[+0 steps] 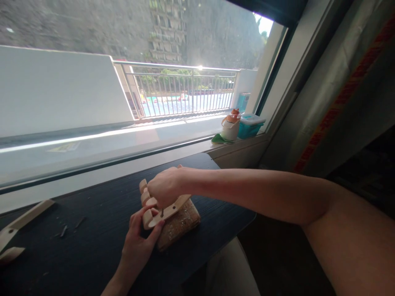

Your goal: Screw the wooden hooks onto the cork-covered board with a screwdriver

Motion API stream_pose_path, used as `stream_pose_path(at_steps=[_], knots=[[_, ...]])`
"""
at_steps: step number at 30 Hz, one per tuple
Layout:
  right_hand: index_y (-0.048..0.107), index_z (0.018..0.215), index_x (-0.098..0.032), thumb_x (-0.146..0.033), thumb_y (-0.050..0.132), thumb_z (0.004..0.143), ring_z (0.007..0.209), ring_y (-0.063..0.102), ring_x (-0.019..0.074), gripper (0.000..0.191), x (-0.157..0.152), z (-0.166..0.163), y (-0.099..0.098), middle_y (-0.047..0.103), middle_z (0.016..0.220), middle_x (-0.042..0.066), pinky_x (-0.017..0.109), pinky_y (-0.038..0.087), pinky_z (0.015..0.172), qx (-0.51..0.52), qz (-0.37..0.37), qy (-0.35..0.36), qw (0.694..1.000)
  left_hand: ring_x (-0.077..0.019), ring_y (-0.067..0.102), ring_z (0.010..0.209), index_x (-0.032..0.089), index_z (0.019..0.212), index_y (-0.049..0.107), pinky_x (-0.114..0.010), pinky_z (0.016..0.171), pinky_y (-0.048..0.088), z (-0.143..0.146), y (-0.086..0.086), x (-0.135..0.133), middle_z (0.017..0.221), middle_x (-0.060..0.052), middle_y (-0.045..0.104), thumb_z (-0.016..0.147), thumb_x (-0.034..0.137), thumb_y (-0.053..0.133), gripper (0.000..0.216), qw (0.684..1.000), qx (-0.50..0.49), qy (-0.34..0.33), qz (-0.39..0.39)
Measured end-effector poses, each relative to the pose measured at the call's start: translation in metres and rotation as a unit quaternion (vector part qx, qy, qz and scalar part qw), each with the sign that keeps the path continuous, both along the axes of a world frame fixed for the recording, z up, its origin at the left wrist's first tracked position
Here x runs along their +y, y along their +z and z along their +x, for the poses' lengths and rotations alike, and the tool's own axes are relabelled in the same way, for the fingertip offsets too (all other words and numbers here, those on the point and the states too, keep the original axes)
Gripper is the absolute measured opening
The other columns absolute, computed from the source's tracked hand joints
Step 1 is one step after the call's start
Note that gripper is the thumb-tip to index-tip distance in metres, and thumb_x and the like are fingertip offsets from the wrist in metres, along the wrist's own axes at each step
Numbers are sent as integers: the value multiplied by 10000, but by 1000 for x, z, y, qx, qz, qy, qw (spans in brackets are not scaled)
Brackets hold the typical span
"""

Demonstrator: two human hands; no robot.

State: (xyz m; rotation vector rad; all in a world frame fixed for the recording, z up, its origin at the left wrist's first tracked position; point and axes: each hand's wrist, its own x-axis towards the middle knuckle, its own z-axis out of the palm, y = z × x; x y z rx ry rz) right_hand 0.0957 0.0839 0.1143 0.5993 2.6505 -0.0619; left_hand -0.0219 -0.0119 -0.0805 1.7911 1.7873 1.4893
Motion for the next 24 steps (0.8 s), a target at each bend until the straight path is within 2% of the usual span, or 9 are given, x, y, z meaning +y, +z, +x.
stream_pose_path(at_steps=[4,8,17,24], knots=[[695,854,-161,-237,477,790,844,645,231,240,1,23,5,699,905,108,287,448,627,11,56,-32,998,-197,536,1009,245,1035,537,-369,910,465,-1,-1,0,987,-27,551,761,333,608,296,1000,1,-3,5],[694,854,-156,-233,470,798,837,649,239,243,2,36,0,701,864,111,290,446,613,16,67,-30,997,-189,537,969,248,952,553,-352,872,475,-1,-2,1,972,-24,540,752,324,620,224,1000,6,0,14],[698,846,-169,-233,499,801,849,639,217,213,4,38,-10,703,862,88,263,426,593,38,62,11,997,-177,533,952,255,932,548,-317,847,468,-1,1,2,959,-12,523,758,319,616,198,1000,14,-7,16],[693,797,-142,-178,492,834,783,640,195,207,3,36,-14,692,816,85,258,382,556,48,67,60,995,-189,542,956,254,915,554,-340,845,481,0,0,2,958,-17,534,747,327,618,193,1000,12,5,20]])
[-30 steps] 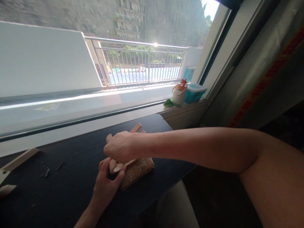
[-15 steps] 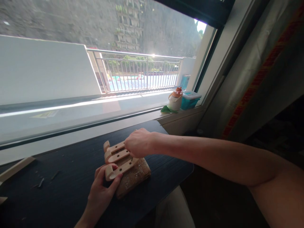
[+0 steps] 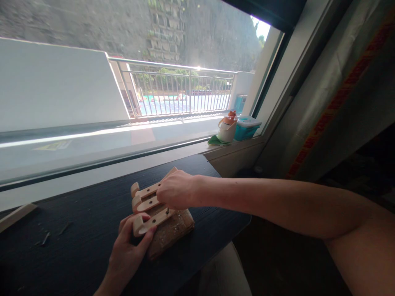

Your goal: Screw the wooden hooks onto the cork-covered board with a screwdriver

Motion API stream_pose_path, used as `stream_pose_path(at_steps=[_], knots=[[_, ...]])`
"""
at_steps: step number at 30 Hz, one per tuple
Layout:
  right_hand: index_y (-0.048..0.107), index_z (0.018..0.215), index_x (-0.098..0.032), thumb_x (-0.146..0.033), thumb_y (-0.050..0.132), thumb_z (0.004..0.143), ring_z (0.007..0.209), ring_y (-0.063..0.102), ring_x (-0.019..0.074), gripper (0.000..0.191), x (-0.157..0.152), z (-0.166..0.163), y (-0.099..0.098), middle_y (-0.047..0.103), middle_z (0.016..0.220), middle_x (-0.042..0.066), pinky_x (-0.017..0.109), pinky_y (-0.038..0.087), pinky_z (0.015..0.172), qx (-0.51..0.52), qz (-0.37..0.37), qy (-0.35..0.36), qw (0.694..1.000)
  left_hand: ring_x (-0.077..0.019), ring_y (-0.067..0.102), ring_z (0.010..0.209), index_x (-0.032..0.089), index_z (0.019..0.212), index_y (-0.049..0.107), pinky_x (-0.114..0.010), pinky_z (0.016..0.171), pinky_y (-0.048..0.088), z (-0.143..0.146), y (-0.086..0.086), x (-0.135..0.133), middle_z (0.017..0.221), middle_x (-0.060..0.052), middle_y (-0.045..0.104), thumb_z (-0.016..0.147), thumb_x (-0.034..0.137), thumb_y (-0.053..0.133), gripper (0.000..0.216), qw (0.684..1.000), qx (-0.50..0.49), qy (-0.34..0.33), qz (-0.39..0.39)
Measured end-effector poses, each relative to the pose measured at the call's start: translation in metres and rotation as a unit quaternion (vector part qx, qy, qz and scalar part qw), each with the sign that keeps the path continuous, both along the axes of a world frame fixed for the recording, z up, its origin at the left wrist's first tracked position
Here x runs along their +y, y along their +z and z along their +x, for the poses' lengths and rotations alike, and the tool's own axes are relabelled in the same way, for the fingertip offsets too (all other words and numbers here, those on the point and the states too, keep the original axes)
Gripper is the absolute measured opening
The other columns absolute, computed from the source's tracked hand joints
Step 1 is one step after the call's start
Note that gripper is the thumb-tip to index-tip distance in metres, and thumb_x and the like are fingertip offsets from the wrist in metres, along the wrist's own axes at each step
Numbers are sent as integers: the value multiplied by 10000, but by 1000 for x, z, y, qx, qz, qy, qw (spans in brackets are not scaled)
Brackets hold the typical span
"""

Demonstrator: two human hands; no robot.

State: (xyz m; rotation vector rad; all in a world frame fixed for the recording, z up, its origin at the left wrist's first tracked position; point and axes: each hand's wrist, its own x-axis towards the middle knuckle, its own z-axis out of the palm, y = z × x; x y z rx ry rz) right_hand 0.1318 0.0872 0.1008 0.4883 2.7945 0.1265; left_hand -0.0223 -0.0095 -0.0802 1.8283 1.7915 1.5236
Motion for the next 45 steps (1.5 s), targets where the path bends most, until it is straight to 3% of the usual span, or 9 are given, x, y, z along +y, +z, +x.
stream_pose_path(at_steps=[9,15,18,25,29,31,34,40,45], knots=[[666,775,-133,-75,458,841,797,616,176,226,-3,-15,0,677,825,84,260,363,553,-34,0,89,995,-192,575,1003,252,1216,445,-361,911,474,2,1,0,1020,-24,602,751,356,622,509,999,-31,-5,-26],[664,798,-136,-173,529,786,794,629,206,141,0,-25,1,680,805,95,270,410,590,-76,-29,-42,996,-195,562,1017,249,1155,502,-364,923,469,2,2,1,1001,-23,611,748,350,623,437,1000,-22,-5,-19],[661,839,-147,-213,559,751,810,633,224,150,0,-25,2,679,808,93,275,425,585,-71,-22,-61,995,-206,550,1032,246,1029,571,-381,937,458,2,4,0,1018,-28,599,743,362,614,312,999,-32,-2,-32],[657,802,-146,-134,477,834,824,624,198,184,-10,-21,15,678,832,74,285,422,623,-82,8,31,996,-212,546,1036,253,1039,561,-388,951,451,1,1,-1,986,-23,602,733,375,619,334,998,-47,-13,-37],[648,761,-140,-51,431,837,808,614,182,246,-11,-19,7,665,750,79,274,408,619,-56,27,128,990,-198,554,1013,264,1051,556,-363,936,466,0,-3,0,1008,-17,569,749,366,615,324,999,-27,-4,-28],[651,794,-139,-49,434,834,809,615,178,238,-8,-20,0,662,742,85,265,407,619,-27,16,142,989,-189,563,985,272,1071,545,-347,910,483,0,-4,0,1015,-13,554,748,365,619,344,1000,-16,4,-19],[662,838,-133,-111,472,823,798,625,196,191,-3,-22,-6,669,753,98,272,416,608,-15,-10,105,994,-188,554,1004,275,1085,534,-340,910,478,-1,-4,1,1012,-9,566,754,356,616,350,1000,-4,2,-8],[681,902,-149,-275,518,779,818,638,238,241,2,-21,-1,694,858,115,297,448,595,-26,-21,-73,997,-185,530,1038,267,1057,537,-339,945,442,0,-2,1,994,-4,607,770,337,609,304,1000,-1,-15,-10],[668,876,-139,-228,551,766,816,632,234,183,-3,-21,6,688,856,99,306,438,594,-40,4,1,999,-183,528,1036,264,1054,541,-337,947,433,-1,-3,0,994,-4,603,773,338,608,299,1000,-4,-19,-4]])
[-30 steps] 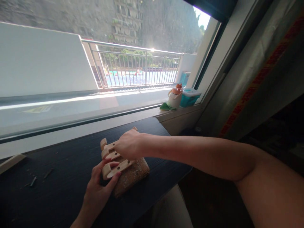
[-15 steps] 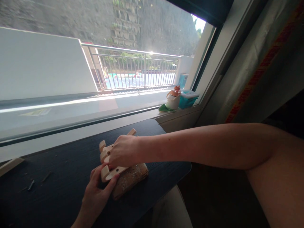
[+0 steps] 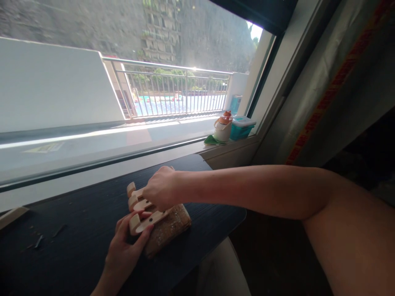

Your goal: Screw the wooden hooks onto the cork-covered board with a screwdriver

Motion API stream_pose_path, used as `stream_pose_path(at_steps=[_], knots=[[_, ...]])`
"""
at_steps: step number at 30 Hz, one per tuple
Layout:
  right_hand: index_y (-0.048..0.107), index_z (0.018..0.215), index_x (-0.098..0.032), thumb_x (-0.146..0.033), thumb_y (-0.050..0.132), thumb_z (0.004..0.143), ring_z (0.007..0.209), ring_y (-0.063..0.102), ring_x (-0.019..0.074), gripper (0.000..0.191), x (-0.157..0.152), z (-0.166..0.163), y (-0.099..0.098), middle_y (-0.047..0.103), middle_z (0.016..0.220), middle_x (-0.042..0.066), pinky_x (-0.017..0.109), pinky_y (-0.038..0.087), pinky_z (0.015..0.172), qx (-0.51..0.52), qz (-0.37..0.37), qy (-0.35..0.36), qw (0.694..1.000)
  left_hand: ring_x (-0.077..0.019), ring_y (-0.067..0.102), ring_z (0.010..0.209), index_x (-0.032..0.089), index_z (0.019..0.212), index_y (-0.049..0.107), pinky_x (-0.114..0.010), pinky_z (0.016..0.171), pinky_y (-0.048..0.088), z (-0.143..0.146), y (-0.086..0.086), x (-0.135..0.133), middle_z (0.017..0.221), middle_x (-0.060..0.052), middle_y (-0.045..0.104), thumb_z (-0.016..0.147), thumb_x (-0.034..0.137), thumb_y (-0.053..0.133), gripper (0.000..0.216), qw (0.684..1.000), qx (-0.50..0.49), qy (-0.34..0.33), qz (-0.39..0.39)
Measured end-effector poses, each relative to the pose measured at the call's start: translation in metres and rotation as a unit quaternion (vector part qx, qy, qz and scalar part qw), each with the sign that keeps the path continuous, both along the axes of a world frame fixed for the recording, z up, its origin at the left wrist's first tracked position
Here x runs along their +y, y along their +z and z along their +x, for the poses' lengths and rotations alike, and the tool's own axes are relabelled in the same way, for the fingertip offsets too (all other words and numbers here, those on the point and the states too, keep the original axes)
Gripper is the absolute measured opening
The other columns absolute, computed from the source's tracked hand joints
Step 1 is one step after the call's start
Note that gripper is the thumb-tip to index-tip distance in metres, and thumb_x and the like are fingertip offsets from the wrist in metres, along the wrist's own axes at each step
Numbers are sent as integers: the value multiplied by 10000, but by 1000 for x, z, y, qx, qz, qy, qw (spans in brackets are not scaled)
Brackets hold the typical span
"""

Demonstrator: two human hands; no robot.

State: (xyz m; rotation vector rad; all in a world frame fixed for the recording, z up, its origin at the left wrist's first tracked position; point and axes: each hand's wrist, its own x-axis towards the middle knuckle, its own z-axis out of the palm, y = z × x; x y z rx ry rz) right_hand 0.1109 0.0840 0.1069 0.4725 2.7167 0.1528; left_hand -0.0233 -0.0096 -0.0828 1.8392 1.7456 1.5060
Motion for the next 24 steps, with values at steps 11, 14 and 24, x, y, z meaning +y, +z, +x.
stream_pose_path(at_steps=[11,14,24], knots=[[657,793,-115,-98,484,812,818,631,188,175,2,6,-13,687,788,118,258,417,634,11,-29,54,998,-164,525,1021,273,1073,532,-287,924,445,1,-2,2,1021,6,563,760,339,621,331,1000,9,11,-1],[667,836,-122,-200,527,796,810,637,207,165,6,4,-11,688,778,125,272,432,644,-4,-38,-56,998,-170,507,1043,267,1061,536,-296,940,426,0,-2,2,1001,4,587,766,324,617,311,1000,10,-3,4],[657,768,-134,-94,480,812,816,631,207,187,-2,2,1,685,834,90,284,409,571,-8,14,44,999,-179,515,1051,265,1037,551,-318,956,424,0,-1,0,1015,-1,583,768,343,612,287,1000,8,3,-5]])
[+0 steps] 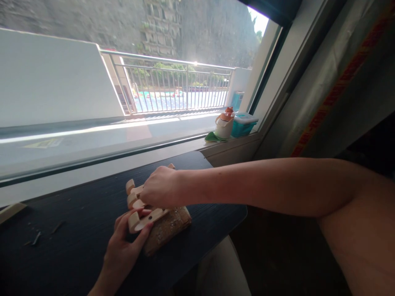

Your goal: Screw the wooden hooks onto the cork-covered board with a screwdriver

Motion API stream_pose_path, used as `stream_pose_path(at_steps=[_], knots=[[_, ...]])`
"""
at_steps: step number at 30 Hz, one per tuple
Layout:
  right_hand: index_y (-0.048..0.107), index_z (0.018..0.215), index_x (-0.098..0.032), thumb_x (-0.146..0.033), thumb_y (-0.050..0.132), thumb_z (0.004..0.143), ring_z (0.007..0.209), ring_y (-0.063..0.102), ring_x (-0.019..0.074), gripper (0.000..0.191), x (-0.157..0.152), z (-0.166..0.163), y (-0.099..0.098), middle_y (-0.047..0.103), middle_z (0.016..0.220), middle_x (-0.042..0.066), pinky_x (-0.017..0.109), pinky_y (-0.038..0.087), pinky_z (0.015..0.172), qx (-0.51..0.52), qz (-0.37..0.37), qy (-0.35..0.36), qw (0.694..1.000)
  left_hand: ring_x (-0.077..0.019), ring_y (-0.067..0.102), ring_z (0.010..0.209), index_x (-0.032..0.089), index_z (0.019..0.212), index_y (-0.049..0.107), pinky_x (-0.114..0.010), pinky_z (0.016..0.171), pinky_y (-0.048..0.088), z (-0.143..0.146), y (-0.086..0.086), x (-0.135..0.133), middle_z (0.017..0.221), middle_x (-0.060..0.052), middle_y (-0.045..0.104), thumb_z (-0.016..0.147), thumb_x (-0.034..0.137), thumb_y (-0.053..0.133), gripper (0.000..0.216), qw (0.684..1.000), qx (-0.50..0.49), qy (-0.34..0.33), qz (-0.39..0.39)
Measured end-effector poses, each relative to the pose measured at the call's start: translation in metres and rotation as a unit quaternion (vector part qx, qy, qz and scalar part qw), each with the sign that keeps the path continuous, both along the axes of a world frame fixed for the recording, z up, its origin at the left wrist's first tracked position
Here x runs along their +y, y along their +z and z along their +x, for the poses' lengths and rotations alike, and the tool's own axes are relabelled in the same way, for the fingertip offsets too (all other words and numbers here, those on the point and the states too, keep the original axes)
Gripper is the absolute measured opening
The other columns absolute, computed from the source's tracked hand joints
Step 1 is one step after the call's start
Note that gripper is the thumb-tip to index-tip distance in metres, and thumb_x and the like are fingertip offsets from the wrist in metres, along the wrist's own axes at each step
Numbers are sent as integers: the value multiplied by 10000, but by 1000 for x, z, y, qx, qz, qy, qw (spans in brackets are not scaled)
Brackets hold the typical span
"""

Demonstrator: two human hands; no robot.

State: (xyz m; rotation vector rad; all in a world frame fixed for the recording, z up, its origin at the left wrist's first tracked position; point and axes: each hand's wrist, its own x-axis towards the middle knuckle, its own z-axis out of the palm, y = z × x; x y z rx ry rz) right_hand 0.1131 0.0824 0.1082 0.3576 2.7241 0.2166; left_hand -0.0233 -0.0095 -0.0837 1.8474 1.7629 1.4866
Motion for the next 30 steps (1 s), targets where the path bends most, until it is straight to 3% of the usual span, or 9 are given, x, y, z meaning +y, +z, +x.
stream_pose_path(at_steps=[3,5,7,11,15,19,25,28,30], knots=[[641,707,-125,-33,449,817,826,626,192,239,0,5,-6,679,777,93,270,398,586,20,12,88,996,-167,531,1021,273,1049,542,-300,938,440,0,-1,0,1026,3,553,764,348,613,303,1000,1,9,2],[642,723,-128,-28,456,815,830,623,182,230,1,7,-11,675,757,88,259,399,600,29,-2,109,994,-162,537,1010,279,1071,529,-293,931,447,0,-1,0,1028,6,544,762,342,615,327,1000,2,10,3],[647,765,-133,-41,468,813,809,623,175,207,1,5,-13,673,748,82,252,403,603,31,-17,82,996,-163,536,1011,281,1083,522,-294,927,450,0,-1,1,1031,5,548,761,335,615,340,1000,4,10,4],[659,830,-133,-133,541,778,790,631,193,129,6,-5,-11,677,770,90,251,419,586,-18,-42,-44,998,-175,524,1026,270,1051,544,-315,938,439,1,0,2,1011,-2,578,763,339,614,305,1000,5,4,4],[662,878,-133,-249,563,760,827,634,232,193,11,-12,-7,686,859,109,276,439,571,-29,-33,-114,993,-178,521,1030,268,1048,544,-330,945,430,1,-1,2,1002,-4,593,769,335,610,295,1000,4,-1,8],[660,825,-124,-148,503,816,829,636,213,159,4,-9,-1,690,857,104,287,441,608,-18,6,-64,998,-180,523,1031,273,1054,537,-343,957,426,0,-1,2,1003,-1,591,773,336,606,296,1000,5,-1,16],[651,756,-142,-98,459,856,854,626,201,221,-5,2,-6,686,837,80,277,401,578,22,-8,97,995,-179,552,992,275,1058,543,-329,910,477,0,-2,0,1033,-5,531,752,371,612,329,1000,-1,18,5],[659,779,-134,-82,455,842,844,626,198,220,1,1,-14,684,845,90,278,391,571,42,-28,100,994,-185,553,997,275,1063,542,-337,916,477,0,-2,0,1035,-8,532,745,374,617,343,1000,-6,23,-1],[665,796,-131,-117,484,815,811,631,208,183,9,-1,-17,683,824,98,283,395,566,44,-49,63,996,-190,543,1022,273,1062,542,-346,934,465,0,-1,0,1025,-10,554,748,367,616,336,1000,-7,15,-3]])
